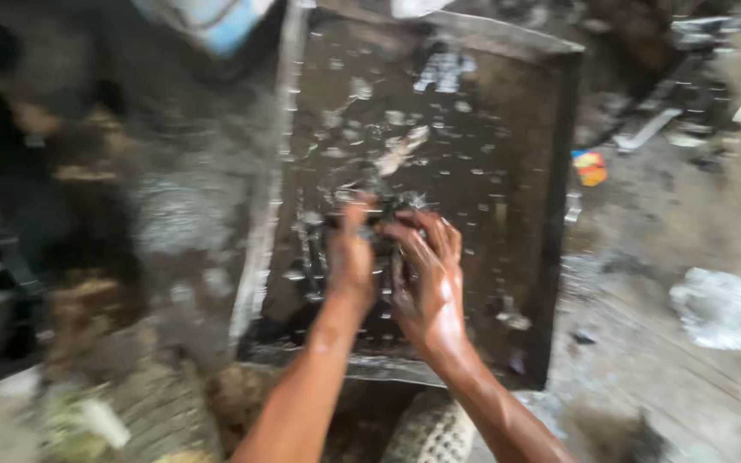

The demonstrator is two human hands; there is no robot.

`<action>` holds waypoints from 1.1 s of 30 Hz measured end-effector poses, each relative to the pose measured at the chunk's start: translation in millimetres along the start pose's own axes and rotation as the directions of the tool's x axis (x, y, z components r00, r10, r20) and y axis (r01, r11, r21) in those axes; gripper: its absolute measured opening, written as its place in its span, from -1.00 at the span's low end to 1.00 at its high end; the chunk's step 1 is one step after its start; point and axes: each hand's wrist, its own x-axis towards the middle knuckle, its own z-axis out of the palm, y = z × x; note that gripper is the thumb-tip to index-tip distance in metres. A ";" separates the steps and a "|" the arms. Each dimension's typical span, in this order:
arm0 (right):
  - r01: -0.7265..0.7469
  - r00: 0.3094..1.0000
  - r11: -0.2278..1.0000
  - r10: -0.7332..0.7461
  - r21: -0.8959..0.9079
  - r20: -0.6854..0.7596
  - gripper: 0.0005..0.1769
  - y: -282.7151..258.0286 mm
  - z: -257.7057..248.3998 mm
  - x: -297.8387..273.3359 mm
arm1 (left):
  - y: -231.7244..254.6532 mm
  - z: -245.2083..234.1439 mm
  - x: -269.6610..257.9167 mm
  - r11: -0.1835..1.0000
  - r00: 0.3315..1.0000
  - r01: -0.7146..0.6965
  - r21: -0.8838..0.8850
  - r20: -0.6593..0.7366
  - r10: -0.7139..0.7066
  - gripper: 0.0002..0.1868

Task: The person scrubs a cylindrical mechanical part and a smaller metal component with a dark cloth inside a rectangular metal tray filled with dark liquid. The person repeatedly rubs the surfaces of the parts, dips them into the liquid, and squeezes the cloth to remove grime.

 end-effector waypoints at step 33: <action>-0.114 0.902 0.993 0.119 -0.037 0.416 -0.66 66.0 -22.6 25.4 | 13.4 6.9 -17.2 0.969 0.939 -0.227 0.095 0.284 0.192 -0.59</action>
